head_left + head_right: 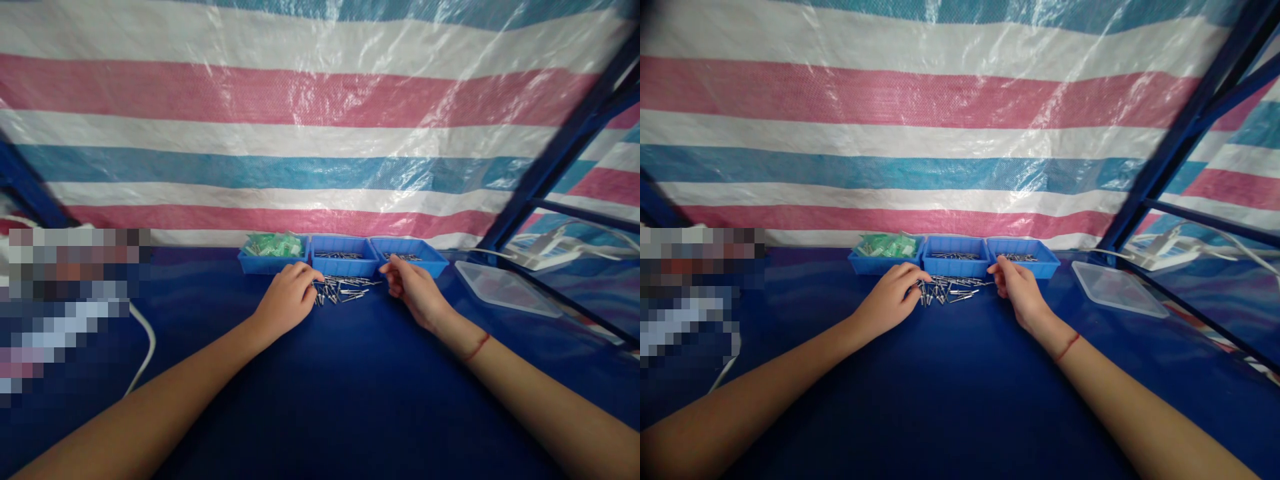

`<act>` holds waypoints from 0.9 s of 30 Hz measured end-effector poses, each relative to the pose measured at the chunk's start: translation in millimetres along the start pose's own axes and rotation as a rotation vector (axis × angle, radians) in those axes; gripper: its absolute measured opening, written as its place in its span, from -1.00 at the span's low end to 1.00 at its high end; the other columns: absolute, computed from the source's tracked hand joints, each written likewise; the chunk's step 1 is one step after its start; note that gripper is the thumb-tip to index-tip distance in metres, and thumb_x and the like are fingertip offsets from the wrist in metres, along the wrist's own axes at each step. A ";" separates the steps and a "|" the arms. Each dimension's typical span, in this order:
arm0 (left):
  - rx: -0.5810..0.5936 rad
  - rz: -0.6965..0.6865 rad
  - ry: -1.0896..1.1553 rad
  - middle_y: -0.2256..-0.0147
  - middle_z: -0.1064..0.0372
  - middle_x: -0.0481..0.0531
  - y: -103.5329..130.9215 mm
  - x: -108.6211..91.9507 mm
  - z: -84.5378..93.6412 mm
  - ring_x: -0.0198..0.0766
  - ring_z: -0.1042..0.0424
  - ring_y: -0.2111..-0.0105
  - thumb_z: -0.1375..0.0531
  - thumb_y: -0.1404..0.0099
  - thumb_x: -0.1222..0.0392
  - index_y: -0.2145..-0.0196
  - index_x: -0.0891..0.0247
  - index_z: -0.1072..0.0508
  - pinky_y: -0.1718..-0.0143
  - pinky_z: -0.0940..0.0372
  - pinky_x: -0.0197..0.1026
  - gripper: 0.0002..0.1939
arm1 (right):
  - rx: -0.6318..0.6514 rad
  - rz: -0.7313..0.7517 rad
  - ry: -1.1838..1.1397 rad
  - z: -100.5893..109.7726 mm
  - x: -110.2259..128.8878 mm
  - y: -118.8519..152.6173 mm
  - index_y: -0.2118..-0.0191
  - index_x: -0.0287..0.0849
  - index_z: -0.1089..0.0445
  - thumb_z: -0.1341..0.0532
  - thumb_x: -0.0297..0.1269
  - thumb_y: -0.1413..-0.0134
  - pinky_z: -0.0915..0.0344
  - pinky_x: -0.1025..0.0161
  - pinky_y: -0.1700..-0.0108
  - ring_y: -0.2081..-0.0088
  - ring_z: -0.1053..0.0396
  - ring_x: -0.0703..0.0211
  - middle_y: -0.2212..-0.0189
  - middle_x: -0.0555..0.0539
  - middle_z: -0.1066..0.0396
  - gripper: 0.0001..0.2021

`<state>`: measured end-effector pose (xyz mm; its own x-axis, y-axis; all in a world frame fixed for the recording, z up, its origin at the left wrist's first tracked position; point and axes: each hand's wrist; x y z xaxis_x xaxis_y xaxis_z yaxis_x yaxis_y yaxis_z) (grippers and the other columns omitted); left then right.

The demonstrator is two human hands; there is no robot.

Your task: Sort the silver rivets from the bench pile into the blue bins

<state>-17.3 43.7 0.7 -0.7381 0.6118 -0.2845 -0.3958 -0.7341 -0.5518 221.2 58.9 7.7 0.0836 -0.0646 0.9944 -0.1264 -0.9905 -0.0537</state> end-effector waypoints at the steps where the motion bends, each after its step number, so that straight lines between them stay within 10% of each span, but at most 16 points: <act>1: 0.039 -0.010 -0.059 0.19 -0.36 0.09 0.6 2.0 -0.1 -0.14 -0.33 0.18 -0.05 -0.20 0.39 0.19 0.25 -0.44 0.10 -0.26 -0.02 -0.74 | 0.012 0.005 0.019 -1.3 -0.9 1.0 0.50 -0.26 -0.38 -0.24 0.03 0.13 0.05 0.37 0.63 0.67 -0.01 0.43 0.68 0.11 -0.12 -0.63; 6: 0.123 -0.044 -0.091 0.15 -0.34 0.11 3.9 -0.1 -3.9 -0.09 -0.31 0.16 -0.15 -0.21 0.07 0.15 0.24 -0.45 0.07 -0.26 0.01 -0.71 | 0.054 0.040 0.157 -5.5 -2.4 5.3 0.50 -0.25 -0.39 -0.19 0.06 0.08 0.05 0.34 0.59 0.65 -0.04 0.39 0.68 0.09 -0.15 -0.61; 14: 0.138 -0.079 0.136 0.11 -0.34 0.05 3.5 -2.0 -9.3 -0.26 -0.39 0.17 -0.05 -0.23 0.38 0.07 0.22 -0.37 0.08 -0.29 -0.21 -0.68 | 0.115 0.110 0.396 -10.8 -4.4 12.4 0.53 -0.22 -0.41 -0.11 0.03 -0.01 -0.02 0.30 0.50 0.59 -0.10 0.32 0.66 0.06 -0.20 -0.60; 27: 0.132 0.028 -0.063 0.28 -0.42 0.03 4.2 -1.6 -9.9 -0.19 -0.36 0.24 -0.02 -0.33 0.25 0.26 0.24 -0.45 0.17 -0.23 -0.13 -0.80 | 0.188 0.179 0.527 -10.1 -8.6 12.8 0.51 -0.22 -0.41 -0.06 0.01 -0.08 -0.05 0.30 0.48 0.58 -0.13 0.30 0.66 0.05 -0.22 -0.59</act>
<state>-12.4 42.6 -8.9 -0.7814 0.5734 -0.2461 -0.4395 -0.7857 -0.4354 208.8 48.0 -0.7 -0.4318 -0.2113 0.8769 0.0886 -0.9774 -0.1918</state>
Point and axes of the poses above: each hand's wrist, its own y-axis away from the middle knuckle, its own z-axis out of the back of the hand, x = y × z
